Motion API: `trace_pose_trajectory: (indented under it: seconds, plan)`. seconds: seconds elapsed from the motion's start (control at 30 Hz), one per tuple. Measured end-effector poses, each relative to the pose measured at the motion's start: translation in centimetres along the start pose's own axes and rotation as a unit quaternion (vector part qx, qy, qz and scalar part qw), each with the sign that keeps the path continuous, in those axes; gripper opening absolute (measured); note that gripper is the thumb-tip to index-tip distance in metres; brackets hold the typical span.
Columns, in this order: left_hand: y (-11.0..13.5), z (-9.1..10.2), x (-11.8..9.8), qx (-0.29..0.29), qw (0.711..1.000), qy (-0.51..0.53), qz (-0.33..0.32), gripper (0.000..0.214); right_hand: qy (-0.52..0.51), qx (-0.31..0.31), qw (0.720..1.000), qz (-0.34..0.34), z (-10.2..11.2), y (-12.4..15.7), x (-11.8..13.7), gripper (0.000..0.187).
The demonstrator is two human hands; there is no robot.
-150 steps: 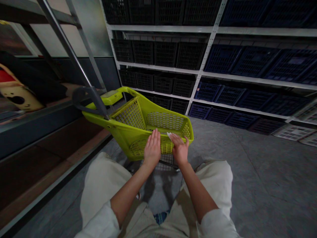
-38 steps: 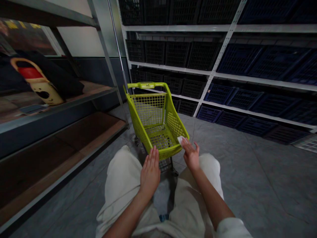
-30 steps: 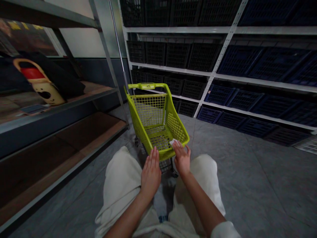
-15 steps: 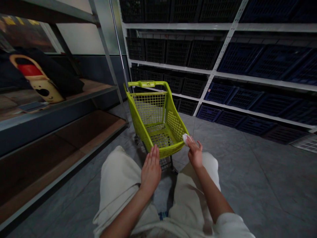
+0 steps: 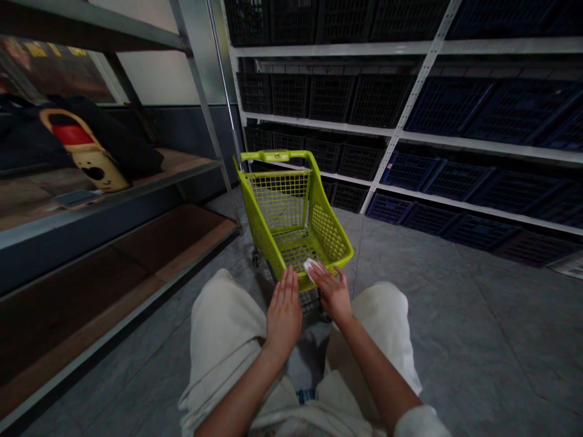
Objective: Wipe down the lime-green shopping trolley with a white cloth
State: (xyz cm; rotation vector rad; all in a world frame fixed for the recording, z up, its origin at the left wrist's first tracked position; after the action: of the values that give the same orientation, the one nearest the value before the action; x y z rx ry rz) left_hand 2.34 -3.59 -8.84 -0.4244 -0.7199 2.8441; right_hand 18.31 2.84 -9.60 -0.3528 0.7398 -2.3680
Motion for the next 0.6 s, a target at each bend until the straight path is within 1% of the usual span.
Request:
trace_pose_trajectory:
  seconds: [0.07, 0.13, 0.2, 0.23, 0.27, 0.3, 0.37, 0.43, 0.47, 0.5, 0.57, 0.6]
  plan:
    - [0.0, -0.1, 0.0, -0.001, 1.000, -0.002, -0.001, 0.085, 0.014, -0.025, 0.999, -0.030, 0.5, 0.6, -3.7, 0.081]
    - [-0.1, -0.1, 0.0, -0.001, 1.000, -0.005, -0.001, 0.085, 0.029, -0.056, 0.995, -0.081, 0.7, 1.2, -6.9, 0.078]
    - [-0.1, -0.2, -0.1, -0.003, 1.000, -0.005, -0.002, 0.085, 0.038, -0.080, 0.988, -0.123, 0.7, 1.5, -8.6, 0.076]
    - [-0.1, -0.3, -0.2, -0.005, 1.000, -0.003, -0.001, 0.086, 0.040, -0.087, 0.986, -0.139, 0.7, 1.5, -8.6, 0.076]
    - [-0.2, -0.3, -0.3, -0.007, 1.000, -0.001, 0.002, 0.086, 0.042, -0.092, 0.983, -0.150, 0.6, 1.4, -8.1, 0.076]
    - [-0.2, -0.3, -0.4, -0.008, 1.000, 0.001, 0.004, 0.086, 0.043, -0.093, 0.983, -0.155, 0.4, 1.2, -7.1, 0.077]
    - [-0.2, -0.4, -0.5, -0.007, 1.000, 0.001, 0.009, 0.085, 0.038, -0.085, 0.985, -0.144, -0.1, 0.6, -3.8, 0.080]
    - [-0.1, -0.5, -0.5, -0.003, 1.000, -0.006, 0.012, 0.083, 0.015, -0.053, 0.994, -0.091, -0.8, 0.0, 0.2, 0.084]
    - [-0.1, -0.5, -0.4, -0.003, 1.000, -0.010, 0.012, 0.082, 0.004, -0.047, 0.996, -0.069, -1.1, -0.3, 2.0, 0.084]
    - [-0.1, -0.6, -0.4, -0.004, 1.000, -0.015, 0.011, 0.081, -0.003, -0.044, 0.997, -0.065, -1.3, -0.6, 3.5, 0.084]
    - [0.0, -0.6, -0.2, -0.006, 1.000, -0.023, 0.008, 0.079, -0.013, -0.037, 0.998, -0.057, -1.4, -0.9, 5.2, 0.083]
    - [0.0, -0.6, -0.2, -0.005, 1.000, -0.027, 0.006, 0.079, -0.016, -0.032, 0.998, -0.047, -1.4, -0.9, 5.3, 0.084]
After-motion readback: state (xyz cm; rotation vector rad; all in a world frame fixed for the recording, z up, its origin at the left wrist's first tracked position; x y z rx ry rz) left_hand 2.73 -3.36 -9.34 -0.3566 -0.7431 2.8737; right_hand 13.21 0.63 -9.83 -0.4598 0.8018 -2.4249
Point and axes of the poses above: each hand's wrist, its own y-axis away from the middle knuckle, its own z-axis out of the back of the hand, x = y × z, the point moved 1 cm from there along -y, towards the middle knuckle, and after that the axes turned 7 degrees about y, right-handed, at the moved point
